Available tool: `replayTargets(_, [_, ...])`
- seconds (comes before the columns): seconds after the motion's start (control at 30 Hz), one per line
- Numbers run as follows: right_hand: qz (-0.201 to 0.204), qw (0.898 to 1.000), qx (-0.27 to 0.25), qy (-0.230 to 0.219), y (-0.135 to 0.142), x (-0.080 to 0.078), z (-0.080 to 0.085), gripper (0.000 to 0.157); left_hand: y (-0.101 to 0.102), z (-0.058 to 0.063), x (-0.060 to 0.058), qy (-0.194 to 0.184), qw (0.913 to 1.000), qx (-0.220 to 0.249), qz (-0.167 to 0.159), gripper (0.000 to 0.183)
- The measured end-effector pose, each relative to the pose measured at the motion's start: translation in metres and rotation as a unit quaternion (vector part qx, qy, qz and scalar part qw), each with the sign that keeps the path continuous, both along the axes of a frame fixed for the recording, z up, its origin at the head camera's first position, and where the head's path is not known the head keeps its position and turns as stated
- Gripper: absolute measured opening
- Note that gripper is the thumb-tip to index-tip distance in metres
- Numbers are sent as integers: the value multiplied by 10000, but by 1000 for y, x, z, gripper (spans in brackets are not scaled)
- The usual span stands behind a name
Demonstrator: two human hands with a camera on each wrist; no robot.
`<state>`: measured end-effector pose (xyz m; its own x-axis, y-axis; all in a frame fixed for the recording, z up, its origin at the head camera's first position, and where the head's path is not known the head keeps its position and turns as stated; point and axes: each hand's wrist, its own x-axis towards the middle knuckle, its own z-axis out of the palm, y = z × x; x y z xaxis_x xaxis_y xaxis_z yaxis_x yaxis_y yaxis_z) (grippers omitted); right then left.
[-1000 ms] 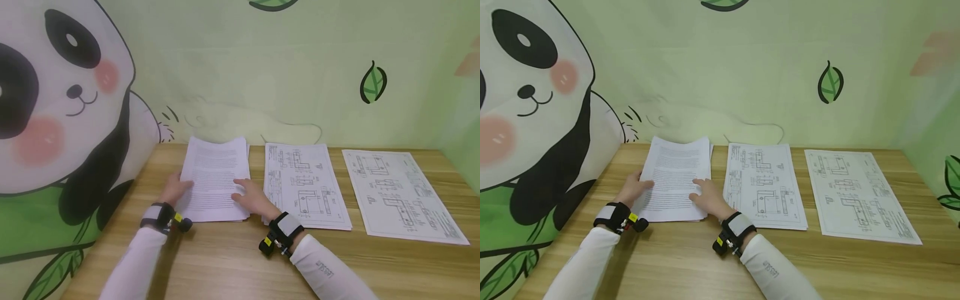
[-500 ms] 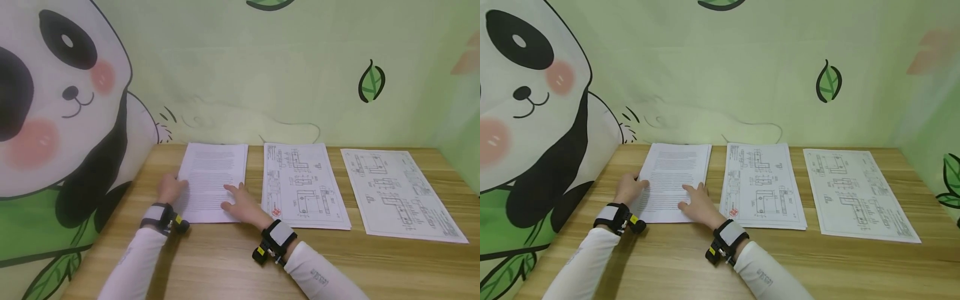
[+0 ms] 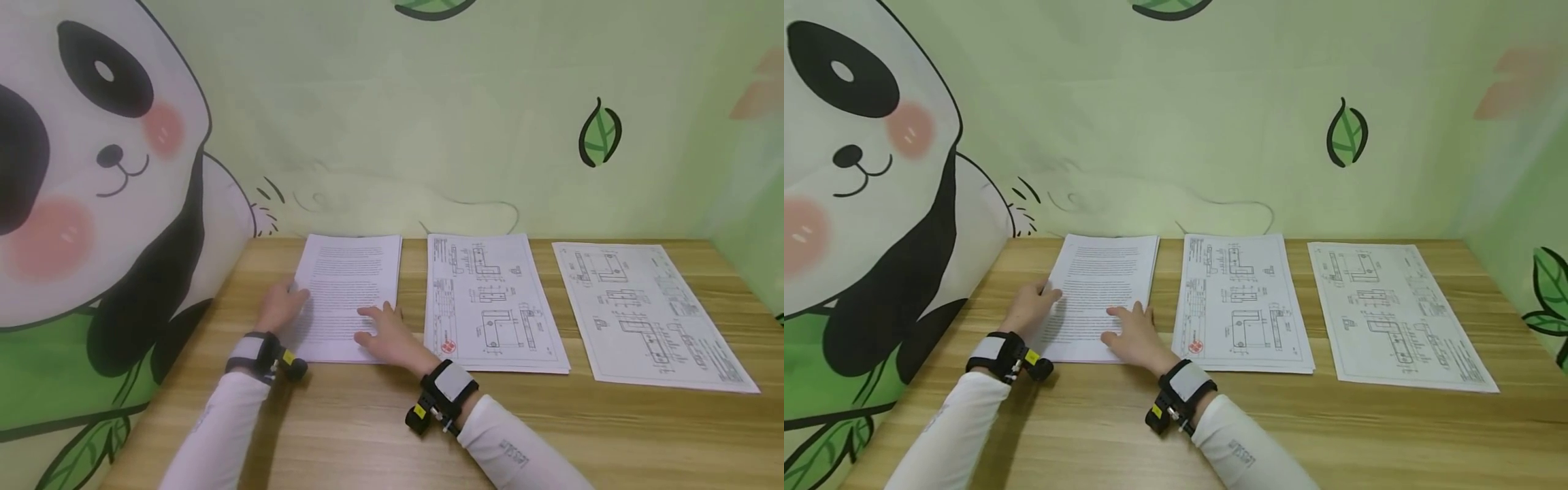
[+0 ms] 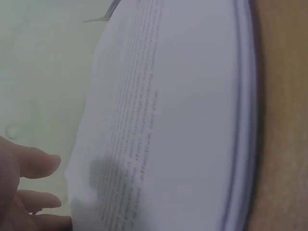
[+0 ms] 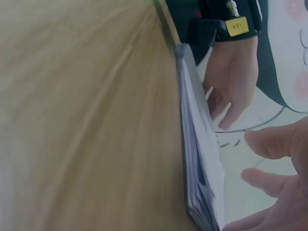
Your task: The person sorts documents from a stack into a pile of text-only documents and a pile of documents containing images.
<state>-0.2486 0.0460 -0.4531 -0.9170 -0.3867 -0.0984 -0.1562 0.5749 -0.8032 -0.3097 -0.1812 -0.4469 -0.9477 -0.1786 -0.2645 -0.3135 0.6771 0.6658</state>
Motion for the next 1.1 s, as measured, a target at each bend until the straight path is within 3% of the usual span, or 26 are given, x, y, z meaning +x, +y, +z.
replayTargets(0.17, [-53,9993,-297,-199,17,-3,-1,47,7,2,1,154,9994,241,209,60])
replayTargets(0.33, [-85,9993,-344,-121,41,-4,5,46,27,11,1,673,9972,251,230,57])
replayTargets(0.5, [-95,9992,-242,295,68,-7,15,44,51,22,4,1101,9935,289,2,53])
replayTargets(0.73, [-243,9978,-241,564,113,-12,29,41,93,19,10,1251,9895,651,-321,49])
replayTargets(0.93, [-553,9960,229,670,158,-15,36,43,128,19,21,1530,9800,993,-799,45])
replayTargets(1.1, [-770,9932,461,749,205,-14,36,48,157,19,36,1530,9767,957,-1158,42])
